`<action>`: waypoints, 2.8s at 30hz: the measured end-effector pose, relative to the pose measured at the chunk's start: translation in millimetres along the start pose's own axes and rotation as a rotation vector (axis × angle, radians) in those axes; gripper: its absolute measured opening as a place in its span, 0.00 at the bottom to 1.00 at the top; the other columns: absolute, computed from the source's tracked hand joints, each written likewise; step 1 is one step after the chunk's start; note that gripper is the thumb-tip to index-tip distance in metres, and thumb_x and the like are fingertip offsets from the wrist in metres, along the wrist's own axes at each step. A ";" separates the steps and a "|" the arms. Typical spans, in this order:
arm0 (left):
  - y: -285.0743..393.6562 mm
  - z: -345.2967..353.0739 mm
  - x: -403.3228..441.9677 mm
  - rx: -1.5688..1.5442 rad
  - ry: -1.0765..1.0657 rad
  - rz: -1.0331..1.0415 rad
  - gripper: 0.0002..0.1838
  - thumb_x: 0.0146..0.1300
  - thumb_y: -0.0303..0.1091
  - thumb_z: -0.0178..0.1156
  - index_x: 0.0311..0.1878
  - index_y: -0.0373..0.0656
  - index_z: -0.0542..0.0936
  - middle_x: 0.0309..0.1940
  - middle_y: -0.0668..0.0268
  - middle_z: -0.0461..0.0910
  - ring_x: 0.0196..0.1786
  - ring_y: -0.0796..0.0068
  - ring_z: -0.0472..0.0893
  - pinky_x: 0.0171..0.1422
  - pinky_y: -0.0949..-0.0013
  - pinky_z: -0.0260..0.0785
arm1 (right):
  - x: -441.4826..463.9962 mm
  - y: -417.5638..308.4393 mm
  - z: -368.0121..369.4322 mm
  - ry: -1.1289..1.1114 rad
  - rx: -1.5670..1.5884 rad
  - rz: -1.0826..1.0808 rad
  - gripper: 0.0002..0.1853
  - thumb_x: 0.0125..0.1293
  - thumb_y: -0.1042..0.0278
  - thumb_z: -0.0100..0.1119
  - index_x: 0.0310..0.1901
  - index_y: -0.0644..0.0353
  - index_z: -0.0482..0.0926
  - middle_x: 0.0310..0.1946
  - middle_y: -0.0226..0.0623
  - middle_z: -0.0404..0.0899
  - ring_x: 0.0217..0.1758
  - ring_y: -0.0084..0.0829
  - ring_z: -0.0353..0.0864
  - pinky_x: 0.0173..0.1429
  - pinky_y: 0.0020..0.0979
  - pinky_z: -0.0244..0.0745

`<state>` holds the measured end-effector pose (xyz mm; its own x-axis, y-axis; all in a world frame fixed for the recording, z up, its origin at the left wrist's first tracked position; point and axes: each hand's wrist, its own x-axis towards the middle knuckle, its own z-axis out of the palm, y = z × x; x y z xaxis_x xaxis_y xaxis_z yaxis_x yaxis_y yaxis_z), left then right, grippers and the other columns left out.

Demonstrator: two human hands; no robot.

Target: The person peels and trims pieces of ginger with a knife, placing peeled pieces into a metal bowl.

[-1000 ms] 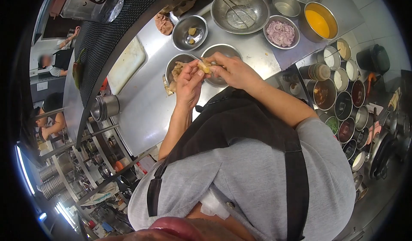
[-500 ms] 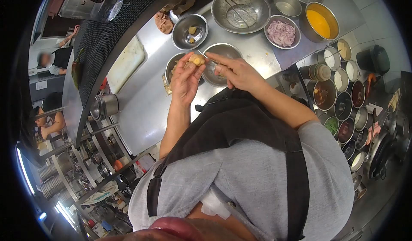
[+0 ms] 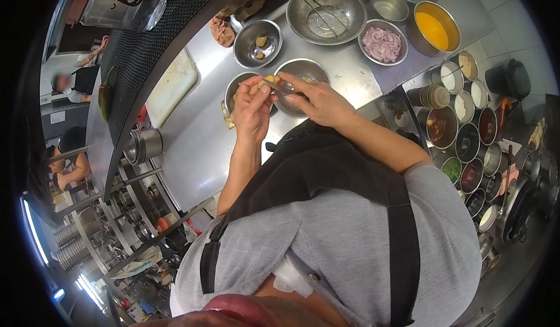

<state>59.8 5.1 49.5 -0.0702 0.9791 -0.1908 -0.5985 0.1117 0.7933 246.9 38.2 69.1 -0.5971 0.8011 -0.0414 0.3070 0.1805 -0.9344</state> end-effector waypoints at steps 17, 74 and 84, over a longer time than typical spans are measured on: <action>-21.2 4.6 -10.2 0.126 0.009 0.183 0.17 0.61 0.16 0.58 0.51 0.40 0.69 0.53 0.55 0.75 0.56 0.68 0.76 0.61 0.67 0.70 | 15.0 17.2 5.2 0.047 0.213 -0.036 0.12 0.70 0.66 0.50 0.51 0.62 0.69 0.32 0.42 0.82 0.29 0.33 0.83 0.34 0.33 0.75; 5.2 0.0 3.5 -0.129 0.060 -0.016 0.16 0.66 0.21 0.55 0.56 0.38 0.69 0.49 0.59 0.77 0.52 0.70 0.78 0.58 0.67 0.72 | 6.3 9.0 5.4 0.049 -0.017 -0.167 0.23 0.68 0.63 0.54 0.63 0.59 0.70 0.47 0.53 0.80 0.49 0.54 0.79 0.51 0.43 0.73; 0.4 3.9 -0.2 -0.030 0.039 0.076 0.15 0.65 0.20 0.56 0.54 0.38 0.70 0.48 0.59 0.76 0.50 0.72 0.78 0.55 0.69 0.73 | 7.4 13.2 10.5 0.115 -0.055 -0.229 0.25 0.68 0.65 0.54 0.66 0.55 0.67 0.44 0.48 0.82 0.46 0.45 0.83 0.51 0.37 0.75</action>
<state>62.6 5.7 52.1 -0.1470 0.9772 -0.1533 -0.6139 0.0314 0.7887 238.7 40.5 52.7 -0.5688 0.7946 0.2122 0.2149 0.3927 -0.8942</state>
